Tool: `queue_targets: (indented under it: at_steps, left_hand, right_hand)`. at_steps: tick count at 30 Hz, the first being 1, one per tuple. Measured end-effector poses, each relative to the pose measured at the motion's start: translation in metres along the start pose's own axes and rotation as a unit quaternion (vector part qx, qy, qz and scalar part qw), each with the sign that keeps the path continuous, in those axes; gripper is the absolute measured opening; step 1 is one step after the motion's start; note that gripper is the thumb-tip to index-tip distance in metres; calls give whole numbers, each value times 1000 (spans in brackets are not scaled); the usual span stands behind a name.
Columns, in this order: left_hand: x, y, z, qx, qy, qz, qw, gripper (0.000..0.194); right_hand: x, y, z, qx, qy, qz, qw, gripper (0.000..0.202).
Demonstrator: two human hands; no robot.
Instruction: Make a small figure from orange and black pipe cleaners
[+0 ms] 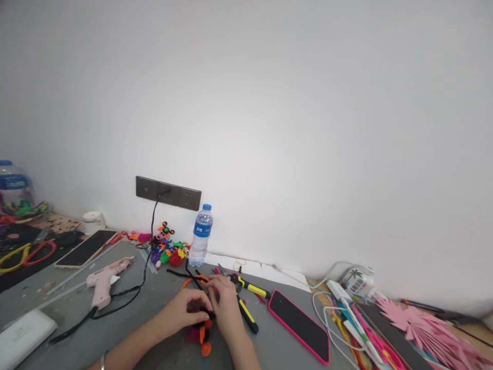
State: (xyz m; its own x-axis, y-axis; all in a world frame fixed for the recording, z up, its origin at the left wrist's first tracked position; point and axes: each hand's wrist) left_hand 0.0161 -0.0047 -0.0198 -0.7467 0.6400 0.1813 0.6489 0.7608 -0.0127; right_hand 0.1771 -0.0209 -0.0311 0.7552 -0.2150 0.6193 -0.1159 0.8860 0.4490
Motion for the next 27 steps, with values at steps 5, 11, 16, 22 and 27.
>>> queue_targets:
  at_steps: [5,11,16,22,27]
  left_hand:
    - [5,-1,-1,3,56,-10,998,15]
    - [2,-1,-1,12,50,4,999,13]
    - [2,-1,-4,19,79,-6,997,13]
    - [2,-1,-3,7,80,-24,997,14]
    - [7,1,-1,-4,51,-73,996,26]
  right_hand:
    - [-2,-2,-2,11,-8,53,999,29]
    - [-5,0,-5,12,7,11,1000,32]
    - [1,3,-5,29,70,-63,995,30]
    - [9,7,-9,8,105,-154,982,18]
    - [7,8,-16,-63,189,-193,961,15]
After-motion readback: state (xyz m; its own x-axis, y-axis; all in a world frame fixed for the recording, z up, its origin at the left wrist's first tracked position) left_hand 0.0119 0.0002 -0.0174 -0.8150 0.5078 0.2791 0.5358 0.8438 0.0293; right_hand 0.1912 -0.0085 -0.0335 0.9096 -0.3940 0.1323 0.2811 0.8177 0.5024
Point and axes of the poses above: each hand's wrist, its own y-axis towards the middle knuckle, its own x-axis out of the back of the hand, z = x × y, and after that the axes turned 4 degrees about x, right-handed
